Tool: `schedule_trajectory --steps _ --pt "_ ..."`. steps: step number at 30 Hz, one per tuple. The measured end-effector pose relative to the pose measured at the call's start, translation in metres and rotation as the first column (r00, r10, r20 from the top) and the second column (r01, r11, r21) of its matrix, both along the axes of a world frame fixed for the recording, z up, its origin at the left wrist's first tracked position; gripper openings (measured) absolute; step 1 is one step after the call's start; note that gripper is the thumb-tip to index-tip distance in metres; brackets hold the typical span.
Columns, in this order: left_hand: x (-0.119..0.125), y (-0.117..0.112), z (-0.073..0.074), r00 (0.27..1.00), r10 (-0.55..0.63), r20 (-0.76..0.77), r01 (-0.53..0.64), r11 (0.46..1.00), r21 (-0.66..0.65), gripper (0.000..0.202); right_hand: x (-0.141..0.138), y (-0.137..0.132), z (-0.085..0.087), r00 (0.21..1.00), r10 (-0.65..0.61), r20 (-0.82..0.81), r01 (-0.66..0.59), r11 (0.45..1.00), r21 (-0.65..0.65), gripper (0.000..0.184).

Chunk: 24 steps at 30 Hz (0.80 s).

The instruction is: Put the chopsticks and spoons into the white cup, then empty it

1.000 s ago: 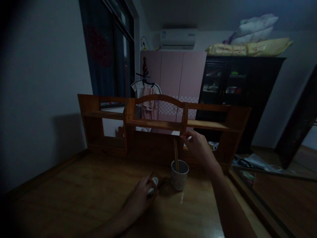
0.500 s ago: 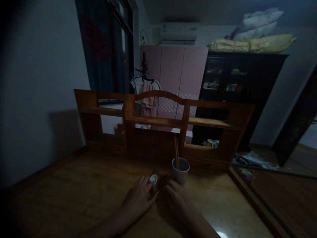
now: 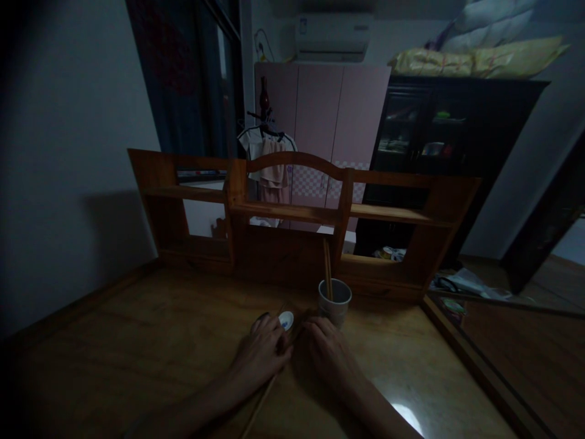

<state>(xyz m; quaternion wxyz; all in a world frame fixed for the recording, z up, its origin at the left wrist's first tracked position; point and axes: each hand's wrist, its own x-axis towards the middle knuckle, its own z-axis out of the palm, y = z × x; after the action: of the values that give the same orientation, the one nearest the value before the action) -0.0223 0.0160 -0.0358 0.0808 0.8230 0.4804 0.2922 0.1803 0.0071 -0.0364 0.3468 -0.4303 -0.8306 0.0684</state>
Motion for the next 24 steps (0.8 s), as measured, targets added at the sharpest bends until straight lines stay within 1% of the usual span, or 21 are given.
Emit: schedule_trajectory --steps 4,7,12,15,17,21,24 --pt "-0.004 0.003 -0.001 1.000 0.012 0.000 -0.012 1.000 0.011 0.013 0.001 0.003 -0.008 0.998 0.007 0.061 -0.005 0.999 -0.032 0.031" --pt "-0.004 0.003 0.001 1.000 0.019 -0.006 -0.019 1.000 0.011 0.013 0.002 0.004 -0.011 0.995 0.008 0.104 -0.003 0.999 -0.043 0.033" --pt "-0.003 0.003 0.007 0.997 0.077 -0.027 -0.076 0.996 0.036 0.012 0.000 0.002 -0.008 0.991 -0.006 0.137 0.010 0.999 -0.030 0.029" --pt "-0.005 0.006 0.009 0.993 0.095 -0.072 -0.091 0.994 0.057 0.010 -0.004 -0.001 -0.002 0.973 0.009 0.232 -0.005 1.000 -0.019 0.031" --pt "-0.007 0.008 0.007 0.987 0.118 -0.105 -0.111 0.991 0.070 0.009 -0.008 -0.002 0.004 0.939 0.043 0.341 -0.048 0.999 0.006 0.030" --pt "-0.008 0.009 0.002 0.983 0.132 -0.129 -0.121 0.989 0.089 0.011 -0.010 -0.003 0.010 0.837 0.064 0.543 -0.133 0.987 0.087 0.021" --pt "-0.009 0.007 0.005 0.990 0.109 -0.094 -0.099 0.990 0.104 0.024 -0.009 -0.003 0.012 0.785 0.068 0.616 -0.174 0.978 0.112 0.016"
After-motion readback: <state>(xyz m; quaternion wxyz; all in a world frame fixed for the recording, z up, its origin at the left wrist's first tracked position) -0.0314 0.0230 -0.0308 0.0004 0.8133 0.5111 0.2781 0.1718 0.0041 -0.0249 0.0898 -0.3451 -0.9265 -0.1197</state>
